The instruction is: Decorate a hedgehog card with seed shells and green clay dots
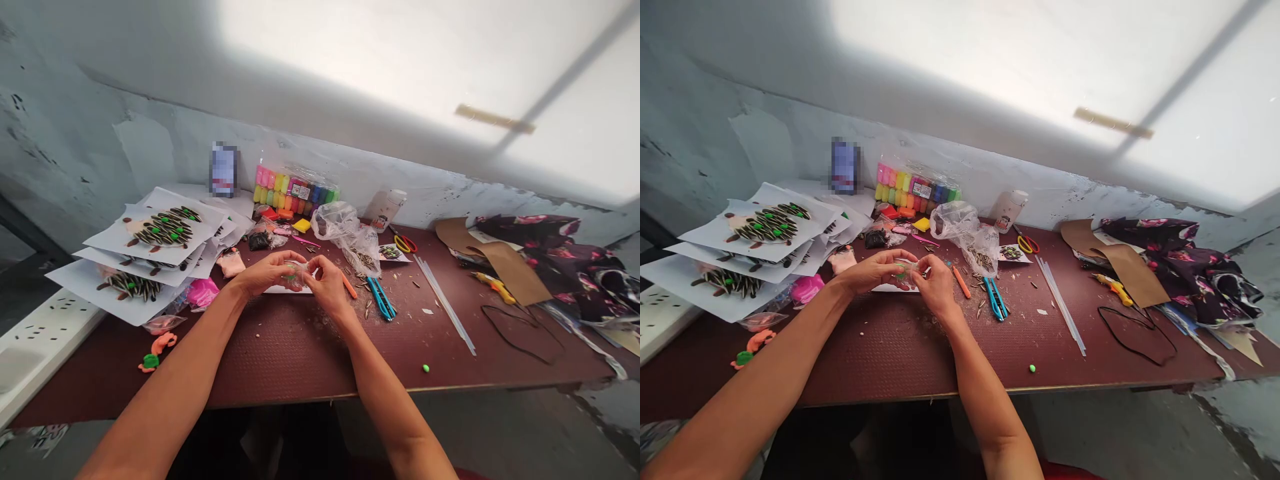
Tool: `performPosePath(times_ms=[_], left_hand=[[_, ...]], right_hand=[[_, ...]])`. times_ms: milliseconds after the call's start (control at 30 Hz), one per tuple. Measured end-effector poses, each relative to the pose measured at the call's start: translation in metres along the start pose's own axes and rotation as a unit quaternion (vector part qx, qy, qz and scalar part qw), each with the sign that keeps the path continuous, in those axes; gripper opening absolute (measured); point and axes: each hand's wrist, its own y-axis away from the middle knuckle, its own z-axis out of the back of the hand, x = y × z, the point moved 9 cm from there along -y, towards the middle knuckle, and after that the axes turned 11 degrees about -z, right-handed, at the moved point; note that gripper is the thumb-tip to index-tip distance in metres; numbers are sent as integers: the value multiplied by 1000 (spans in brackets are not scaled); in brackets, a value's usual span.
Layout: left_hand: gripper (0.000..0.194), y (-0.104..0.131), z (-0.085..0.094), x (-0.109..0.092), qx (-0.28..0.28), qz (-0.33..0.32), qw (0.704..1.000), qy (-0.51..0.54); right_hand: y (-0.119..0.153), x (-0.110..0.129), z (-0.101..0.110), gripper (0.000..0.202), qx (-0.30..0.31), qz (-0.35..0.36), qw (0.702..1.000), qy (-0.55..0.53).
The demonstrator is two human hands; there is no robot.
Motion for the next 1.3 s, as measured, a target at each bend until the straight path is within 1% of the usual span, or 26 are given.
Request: performPosePath(times_ms=[133, 200, 300, 367, 533, 700, 767, 867, 933, 1033, 1167, 1233, 1300], left_hand=[[44, 2, 3, -4, -7, -7, 1000, -12], [42, 2, 5, -6, -6, -13, 1000, -22], [41, 2, 7, -5, -2, -11, 999, -33], [40, 1, 7, -4, -2, -6, 999, -39], [40, 0, 2, -2, 10, -2, 999, -53], [47, 1, 0, -5, 12, -1, 999, -39], [47, 1, 4, -8, 2, -15, 999, -37], [44, 0, 12, -11, -20, -37, 998, -42], [44, -1, 14, -11, -30, -39, 998, -43], [44, -2, 13, -9, -32, -32, 998, -46], [42, -2, 5, -8, -18, -22, 998, -59], [43, -2, 7, -7, -26, -22, 998, -56], [44, -3, 13, -7, -45, -27, 998, -46]], right_hand=[[-2, -6, -2, 14, 10, -20, 999, -41], [-4, -9, -6, 19, 41, -45, 994, -87], [-4, -7, -15, 29, 110, -68, 979, -155], [-4, -4, -17, 35, 127, -72, 975, -167], [-2, -8, -15, 42, 99, -81, 982, -140], [-4, -11, -9, 45, 64, -85, 984, -140], [-4, -12, -11, 47, 78, -99, 980, -156], [-3, -11, -17, 49, 125, -120, 969, -177], [-2, -11, -20, 49, 145, -125, 965, -180], [0, -11, -22, 49, 153, -126, 965, -171], [3, -7, -25, 46, 160, -112, 967, -167], [3, -4, -26, 44, 164, -104, 965, -174], [3, -3, -25, 40, 167, -100, 964, -180]])
